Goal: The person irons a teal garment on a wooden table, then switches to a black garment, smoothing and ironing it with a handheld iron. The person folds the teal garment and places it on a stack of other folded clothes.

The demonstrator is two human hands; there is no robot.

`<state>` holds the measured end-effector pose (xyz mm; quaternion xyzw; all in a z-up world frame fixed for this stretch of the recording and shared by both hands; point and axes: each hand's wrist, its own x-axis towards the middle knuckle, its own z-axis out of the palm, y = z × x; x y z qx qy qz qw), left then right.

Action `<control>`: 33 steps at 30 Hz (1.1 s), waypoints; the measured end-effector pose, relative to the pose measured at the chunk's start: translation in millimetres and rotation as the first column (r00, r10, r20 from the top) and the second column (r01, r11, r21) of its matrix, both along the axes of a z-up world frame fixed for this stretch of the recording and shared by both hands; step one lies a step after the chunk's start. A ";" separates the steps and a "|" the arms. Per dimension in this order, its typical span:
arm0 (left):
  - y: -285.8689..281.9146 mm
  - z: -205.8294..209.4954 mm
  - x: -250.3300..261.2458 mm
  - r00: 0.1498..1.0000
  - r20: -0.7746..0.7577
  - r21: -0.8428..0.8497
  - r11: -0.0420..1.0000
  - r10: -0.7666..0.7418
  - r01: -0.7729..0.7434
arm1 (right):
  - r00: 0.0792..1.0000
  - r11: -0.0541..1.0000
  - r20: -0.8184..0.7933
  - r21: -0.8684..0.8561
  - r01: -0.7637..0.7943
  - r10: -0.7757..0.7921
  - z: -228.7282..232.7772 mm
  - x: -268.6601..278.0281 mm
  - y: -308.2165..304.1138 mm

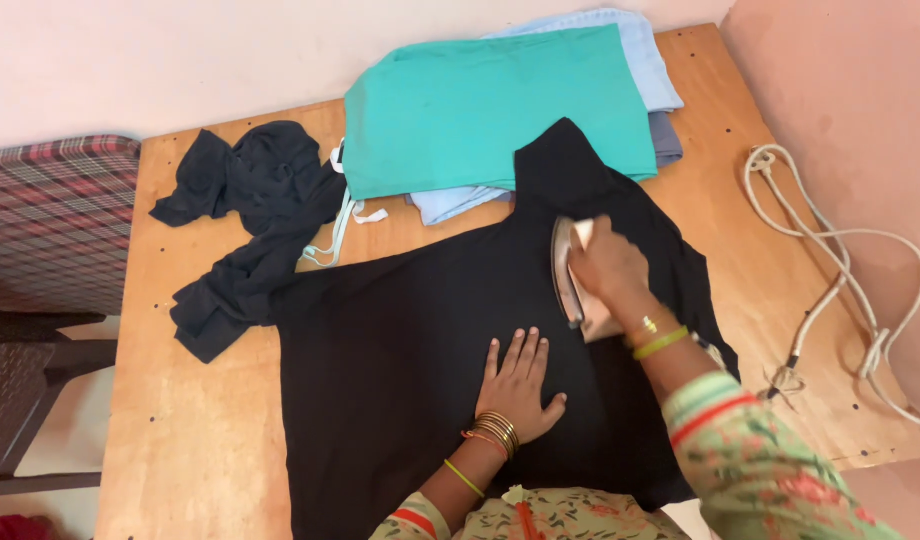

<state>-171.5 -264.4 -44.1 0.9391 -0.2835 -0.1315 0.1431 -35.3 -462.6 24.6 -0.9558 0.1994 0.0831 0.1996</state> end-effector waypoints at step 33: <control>33.4 -23.6 54.3 0.978 -0.124 -0.330 0.923 0.166 -0.198 | 0.954 0.990 -0.265 0.058 -0.129 0.140 12.1 -202.5 42.1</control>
